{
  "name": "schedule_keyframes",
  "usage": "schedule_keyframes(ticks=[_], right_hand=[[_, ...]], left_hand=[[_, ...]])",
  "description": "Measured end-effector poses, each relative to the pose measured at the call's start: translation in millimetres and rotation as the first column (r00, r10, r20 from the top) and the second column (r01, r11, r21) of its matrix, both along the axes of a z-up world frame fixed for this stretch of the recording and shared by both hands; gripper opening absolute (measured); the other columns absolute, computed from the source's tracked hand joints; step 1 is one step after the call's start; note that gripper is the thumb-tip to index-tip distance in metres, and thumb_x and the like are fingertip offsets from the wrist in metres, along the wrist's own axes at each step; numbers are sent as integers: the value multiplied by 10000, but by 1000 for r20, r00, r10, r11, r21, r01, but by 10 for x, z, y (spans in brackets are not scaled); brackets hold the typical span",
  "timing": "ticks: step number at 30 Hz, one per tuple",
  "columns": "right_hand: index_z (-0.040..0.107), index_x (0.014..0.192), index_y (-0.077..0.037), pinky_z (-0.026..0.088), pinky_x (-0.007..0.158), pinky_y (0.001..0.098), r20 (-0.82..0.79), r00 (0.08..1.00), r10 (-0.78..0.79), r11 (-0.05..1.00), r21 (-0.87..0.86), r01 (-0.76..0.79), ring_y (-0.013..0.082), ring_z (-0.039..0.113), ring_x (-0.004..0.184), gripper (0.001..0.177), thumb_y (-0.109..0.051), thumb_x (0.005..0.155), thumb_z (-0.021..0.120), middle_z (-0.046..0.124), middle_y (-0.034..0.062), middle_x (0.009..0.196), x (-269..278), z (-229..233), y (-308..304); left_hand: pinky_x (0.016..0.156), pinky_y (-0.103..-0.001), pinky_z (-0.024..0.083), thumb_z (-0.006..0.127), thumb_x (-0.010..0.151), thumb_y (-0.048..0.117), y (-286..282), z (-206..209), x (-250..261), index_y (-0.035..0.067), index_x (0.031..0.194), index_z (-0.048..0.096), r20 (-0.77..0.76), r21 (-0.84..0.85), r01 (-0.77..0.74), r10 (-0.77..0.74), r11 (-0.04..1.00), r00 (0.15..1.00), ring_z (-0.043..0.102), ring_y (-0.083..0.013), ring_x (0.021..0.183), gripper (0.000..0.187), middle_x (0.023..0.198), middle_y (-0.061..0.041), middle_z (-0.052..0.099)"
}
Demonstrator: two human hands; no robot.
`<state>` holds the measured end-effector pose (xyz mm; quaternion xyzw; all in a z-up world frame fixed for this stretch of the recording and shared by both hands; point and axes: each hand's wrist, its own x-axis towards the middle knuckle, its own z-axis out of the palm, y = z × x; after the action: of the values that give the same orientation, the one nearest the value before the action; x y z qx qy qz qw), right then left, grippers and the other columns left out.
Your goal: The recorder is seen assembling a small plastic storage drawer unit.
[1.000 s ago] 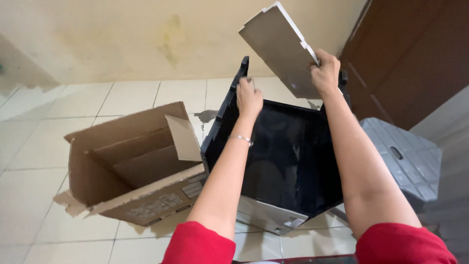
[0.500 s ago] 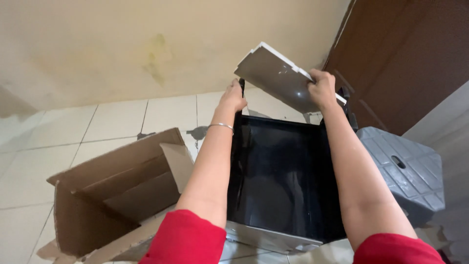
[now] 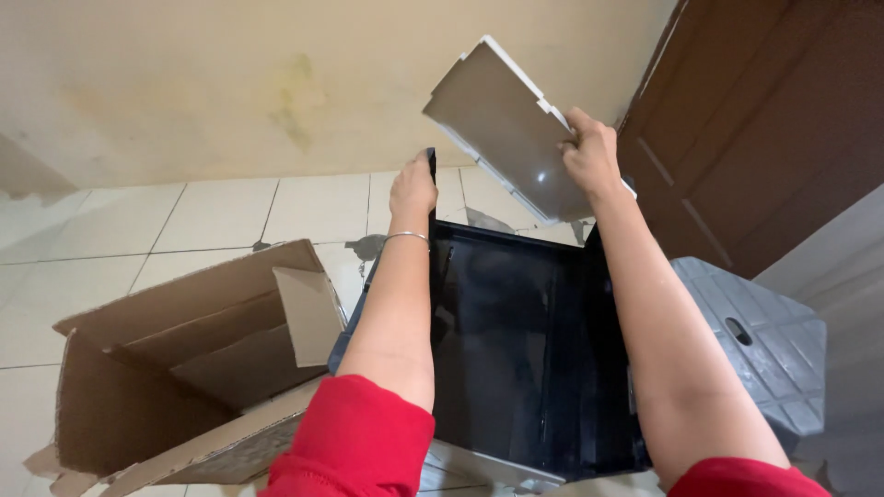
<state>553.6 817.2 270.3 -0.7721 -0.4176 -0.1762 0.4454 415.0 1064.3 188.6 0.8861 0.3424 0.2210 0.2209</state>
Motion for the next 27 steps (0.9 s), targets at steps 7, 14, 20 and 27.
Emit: schedule_keyframes(ticks=[7, 14, 20, 27], right_hand=[[694, 1173, -54, 555, 850, 441, 81, 996, 20, 985, -173, -6, 356, 725, 964, 410, 146, 844, 553, 742, 233, 1072, -13, 24, 50], [649, 1165, -32, 514, 810, 482, 83, 996, 15, 965, -261, 7, 405, 693, 955, 402, 146, 819, 548, 710, 262, 1009, -151, 69, 88], [627, 1166, -33, 502, 833, 499, 87, 996, -5, 929, -368, 37, 415, 680, 987, 363, 139, 858, 541, 706, 254, 1030, -229, 244, 35], [610, 1248, -66, 518, 909, 519, 74, 993, -96, 851, -512, 120, 427, 656, 1069, 439, 149, 875, 526, 696, 253, 1102, -184, 307, 105]], left_hand=[[998, -491, 519, 562, 962, 13, -2, -1, -83, 141, 1370, 560, -1, 44, -44, 44, 998, 999, 633, -384, 1206, 428, 1295, -169, 671], [999, -482, 521, 613, 921, 32, 134, -85, 15, 81, 1395, 480, -41, -77, -72, 69, 994, 997, 632, -378, 1220, 494, 1299, -190, 664], [946, -502, 526, 587, 899, 10, 56, 12, -80, 83, 1542, 244, 29, -60, -70, 72, 996, 997, 635, -407, 1166, 733, 1383, -202, 573], [903, -499, 568, 532, 1008, 74, 38, -155, -14, 142, 1340, 486, 99, 129, -93, 80, 987, 992, 682, -376, 1108, 342, 1305, -149, 609]])
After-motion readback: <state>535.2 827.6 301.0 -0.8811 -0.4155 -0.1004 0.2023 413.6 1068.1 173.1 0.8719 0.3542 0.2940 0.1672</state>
